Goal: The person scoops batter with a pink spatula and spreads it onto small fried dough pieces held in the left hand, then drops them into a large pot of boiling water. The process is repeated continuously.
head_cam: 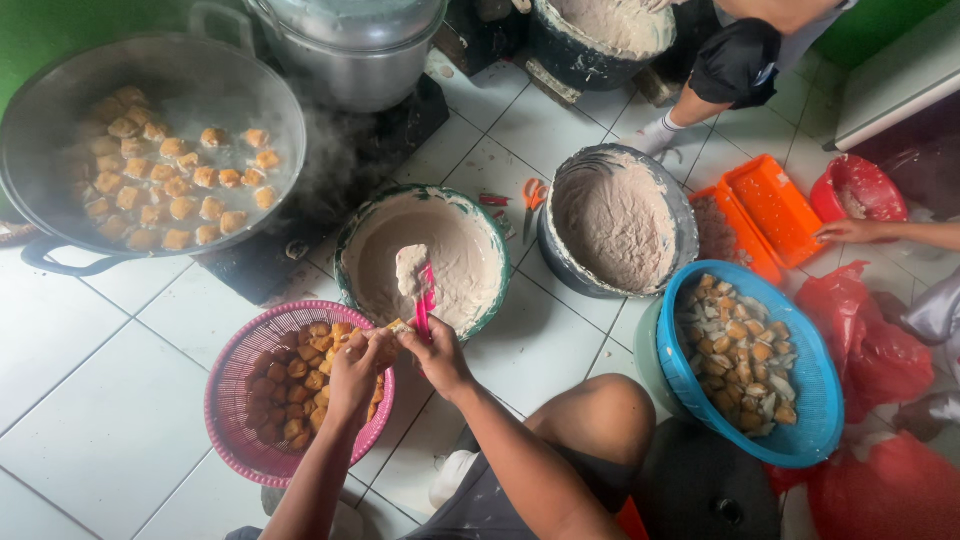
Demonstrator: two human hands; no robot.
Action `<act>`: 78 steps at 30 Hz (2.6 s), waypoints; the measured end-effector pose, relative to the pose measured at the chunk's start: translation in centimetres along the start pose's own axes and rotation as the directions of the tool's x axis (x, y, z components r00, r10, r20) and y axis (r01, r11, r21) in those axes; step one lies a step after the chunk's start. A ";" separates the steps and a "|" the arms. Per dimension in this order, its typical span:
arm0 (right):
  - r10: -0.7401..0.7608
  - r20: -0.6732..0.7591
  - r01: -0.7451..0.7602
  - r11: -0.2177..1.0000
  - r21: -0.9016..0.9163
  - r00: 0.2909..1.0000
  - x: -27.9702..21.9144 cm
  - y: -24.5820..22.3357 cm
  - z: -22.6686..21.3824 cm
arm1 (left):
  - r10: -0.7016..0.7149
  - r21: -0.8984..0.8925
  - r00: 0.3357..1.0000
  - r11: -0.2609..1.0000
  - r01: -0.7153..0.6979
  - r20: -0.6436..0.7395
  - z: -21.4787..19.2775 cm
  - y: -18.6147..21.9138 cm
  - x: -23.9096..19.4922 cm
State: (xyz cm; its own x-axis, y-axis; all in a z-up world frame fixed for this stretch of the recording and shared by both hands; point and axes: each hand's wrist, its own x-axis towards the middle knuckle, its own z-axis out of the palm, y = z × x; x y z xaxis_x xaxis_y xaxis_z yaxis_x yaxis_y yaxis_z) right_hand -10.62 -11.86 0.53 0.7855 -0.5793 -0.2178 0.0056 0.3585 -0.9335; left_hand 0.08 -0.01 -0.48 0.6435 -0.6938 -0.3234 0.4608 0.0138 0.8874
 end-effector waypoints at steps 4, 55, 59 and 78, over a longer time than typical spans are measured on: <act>0.001 0.012 -0.001 1.000 0.027 1.000 -0.1 -0.8 0.5 | -0.062 -0.021 0.998 0.998 0.062 -0.030 -0.1 0.1 0.2; -0.448 0.173 0.414 0.522 -0.746 0.877 -2.6 -6.2 -2.4 | 0.267 -0.299 0.950 0.931 -0.211 0.160 3.7 8.2 -1.8; -0.545 0.163 0.444 0.436 -0.782 0.822 -2.8 -7.0 -2.4 | 0.290 -0.254 0.906 0.943 -0.216 0.309 3.3 8.7 -2.0; -0.531 0.117 0.404 0.467 -0.787 0.839 -4.4 -8.2 -2.0 | 0.783 0.919 0.548 -0.075 -0.387 0.294 0.4 13.8 -1.3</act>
State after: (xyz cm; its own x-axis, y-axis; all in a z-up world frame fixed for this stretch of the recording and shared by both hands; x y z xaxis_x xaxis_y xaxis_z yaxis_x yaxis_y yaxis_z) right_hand -15.31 -13.72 8.61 0.7286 -0.5912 0.3459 -0.1666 -0.6427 -0.7478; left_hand 5.33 0.79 12.30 0.5335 -0.5814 0.6143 -0.8452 -0.3942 0.3610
